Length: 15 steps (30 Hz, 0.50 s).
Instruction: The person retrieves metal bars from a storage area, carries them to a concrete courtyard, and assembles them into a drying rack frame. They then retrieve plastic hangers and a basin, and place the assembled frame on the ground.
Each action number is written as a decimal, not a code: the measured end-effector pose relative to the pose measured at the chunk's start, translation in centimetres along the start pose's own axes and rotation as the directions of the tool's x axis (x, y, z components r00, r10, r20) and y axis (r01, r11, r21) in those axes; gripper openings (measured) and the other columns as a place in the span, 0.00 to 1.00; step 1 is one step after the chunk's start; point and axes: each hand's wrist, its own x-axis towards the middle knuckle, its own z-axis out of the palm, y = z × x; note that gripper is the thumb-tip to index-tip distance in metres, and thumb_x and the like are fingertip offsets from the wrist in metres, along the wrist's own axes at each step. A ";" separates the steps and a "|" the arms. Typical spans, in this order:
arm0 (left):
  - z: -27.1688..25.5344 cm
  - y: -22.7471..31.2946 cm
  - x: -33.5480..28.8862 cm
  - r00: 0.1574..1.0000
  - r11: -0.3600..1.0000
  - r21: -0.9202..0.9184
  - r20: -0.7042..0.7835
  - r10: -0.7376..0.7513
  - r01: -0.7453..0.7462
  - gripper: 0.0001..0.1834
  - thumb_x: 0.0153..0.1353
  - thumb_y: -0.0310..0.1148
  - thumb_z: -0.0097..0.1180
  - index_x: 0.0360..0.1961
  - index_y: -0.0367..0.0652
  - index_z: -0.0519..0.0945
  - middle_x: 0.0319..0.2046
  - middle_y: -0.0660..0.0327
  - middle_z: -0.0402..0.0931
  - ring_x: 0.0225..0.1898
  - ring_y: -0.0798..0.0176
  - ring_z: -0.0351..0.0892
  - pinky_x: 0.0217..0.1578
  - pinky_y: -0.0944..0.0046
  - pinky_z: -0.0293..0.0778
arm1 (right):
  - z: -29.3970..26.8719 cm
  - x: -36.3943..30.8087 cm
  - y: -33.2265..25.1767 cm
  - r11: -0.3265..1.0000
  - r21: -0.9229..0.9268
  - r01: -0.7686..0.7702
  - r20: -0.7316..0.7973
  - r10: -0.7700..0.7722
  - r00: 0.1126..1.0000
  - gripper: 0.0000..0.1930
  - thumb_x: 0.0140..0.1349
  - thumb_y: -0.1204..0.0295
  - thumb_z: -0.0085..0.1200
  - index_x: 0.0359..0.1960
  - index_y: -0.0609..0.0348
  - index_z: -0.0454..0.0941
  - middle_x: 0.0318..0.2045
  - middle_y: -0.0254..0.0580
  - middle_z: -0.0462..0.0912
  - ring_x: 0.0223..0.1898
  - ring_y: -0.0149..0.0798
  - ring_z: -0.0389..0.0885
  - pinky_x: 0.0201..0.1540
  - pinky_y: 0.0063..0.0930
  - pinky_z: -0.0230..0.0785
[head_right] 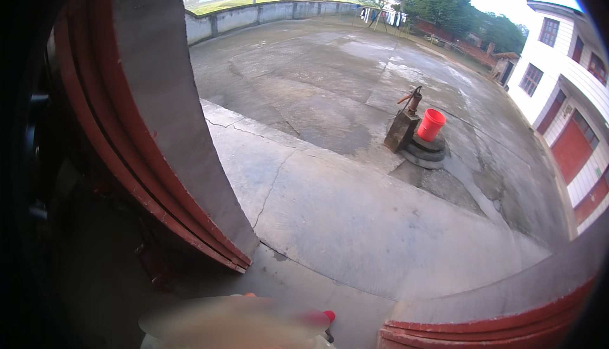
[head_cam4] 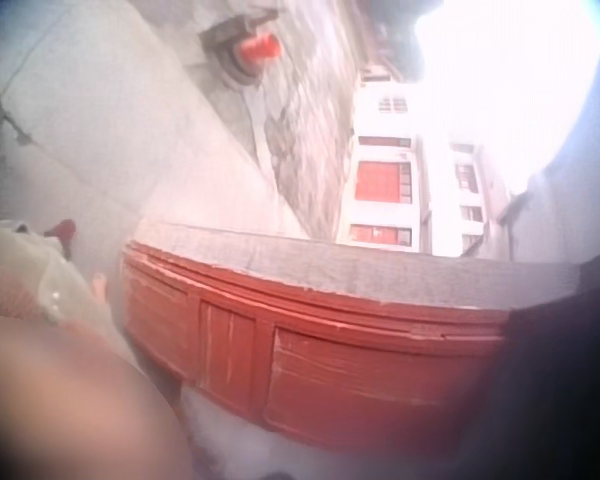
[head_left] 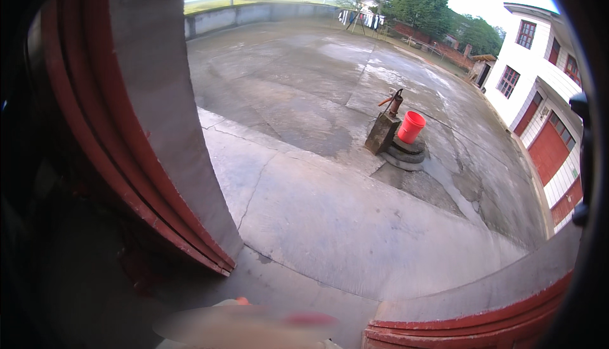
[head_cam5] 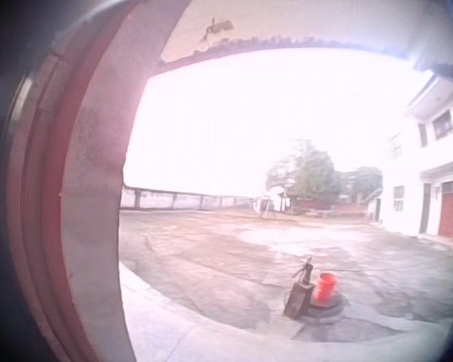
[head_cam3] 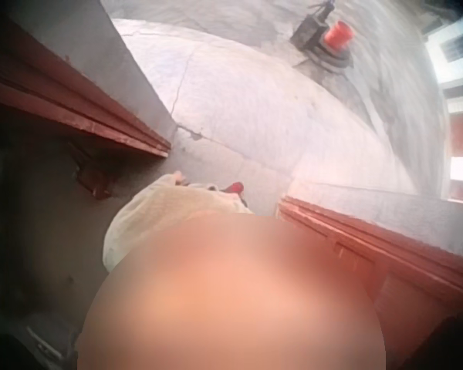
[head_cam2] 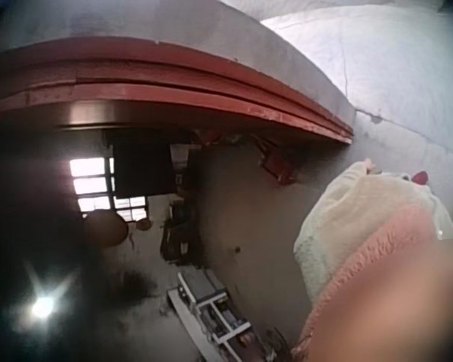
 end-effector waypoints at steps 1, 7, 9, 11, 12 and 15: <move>-0.3 0.8 0.5 1.000 1.000 -0.009 -0.005 -0.004 0.004 0.21 0.61 0.48 0.49 0.37 0.40 0.82 0.37 0.53 0.81 0.38 0.50 0.78 0.41 0.53 0.73 | -0.6 1.2 -0.3 1.000 0.000 0.000 0.007 0.000 1.000 0.13 0.52 0.67 0.54 0.38 0.57 0.81 0.22 0.45 0.83 0.24 0.39 0.82 0.31 0.32 0.74; -1.8 8.3 4.1 0.997 0.997 -0.077 -0.064 -0.034 0.029 0.21 0.61 0.49 0.48 0.37 0.41 0.81 0.36 0.52 0.81 0.38 0.49 0.79 0.40 0.52 0.73 | -5.3 9.7 -0.9 1.000 -0.005 -0.011 0.056 0.012 0.998 0.14 0.52 0.68 0.54 0.40 0.57 0.81 0.21 0.45 0.82 0.23 0.38 0.82 0.30 0.31 0.74; -2.2 11.7 5.1 0.995 0.994 -0.100 -0.085 -0.053 0.044 0.21 0.61 0.49 0.48 0.37 0.41 0.81 0.36 0.52 0.81 0.38 0.48 0.79 0.40 0.52 0.73 | -7.4 12.6 -0.4 1.000 -0.002 -0.027 0.072 0.027 0.997 0.14 0.52 0.68 0.54 0.40 0.58 0.81 0.21 0.45 0.82 0.22 0.38 0.81 0.30 0.31 0.74; -2.1 15.3 6.4 0.994 0.992 -0.118 -0.091 -0.065 0.054 0.21 0.61 0.49 0.48 0.36 0.41 0.81 0.36 0.52 0.81 0.38 0.48 0.79 0.40 0.52 0.73 | -9.7 15.9 0.5 0.999 0.006 -0.041 0.084 0.041 0.996 0.14 0.52 0.68 0.54 0.41 0.58 0.80 0.21 0.44 0.82 0.22 0.38 0.81 0.29 0.30 0.74; -2.0 17.2 7.3 0.993 0.991 -0.121 -0.091 -0.068 0.057 0.21 0.61 0.49 0.47 0.36 0.41 0.81 0.36 0.52 0.81 0.38 0.47 0.79 0.40 0.51 0.73 | -10.8 17.5 1.3 0.999 0.012 -0.050 0.086 0.049 0.995 0.14 0.52 0.68 0.54 0.41 0.58 0.80 0.21 0.44 0.82 0.22 0.37 0.81 0.29 0.30 0.74; -2.2 23.1 10.6 0.995 0.993 -0.095 -0.074 -0.074 0.067 0.22 0.61 0.50 0.47 0.36 0.42 0.81 0.36 0.51 0.81 0.38 0.47 0.79 0.40 0.51 0.73 | -13.2 21.6 3.9 0.995 0.067 -0.080 0.096 0.073 0.993 0.15 0.52 0.68 0.54 0.42 0.58 0.80 0.21 0.44 0.82 0.21 0.37 0.81 0.29 0.30 0.74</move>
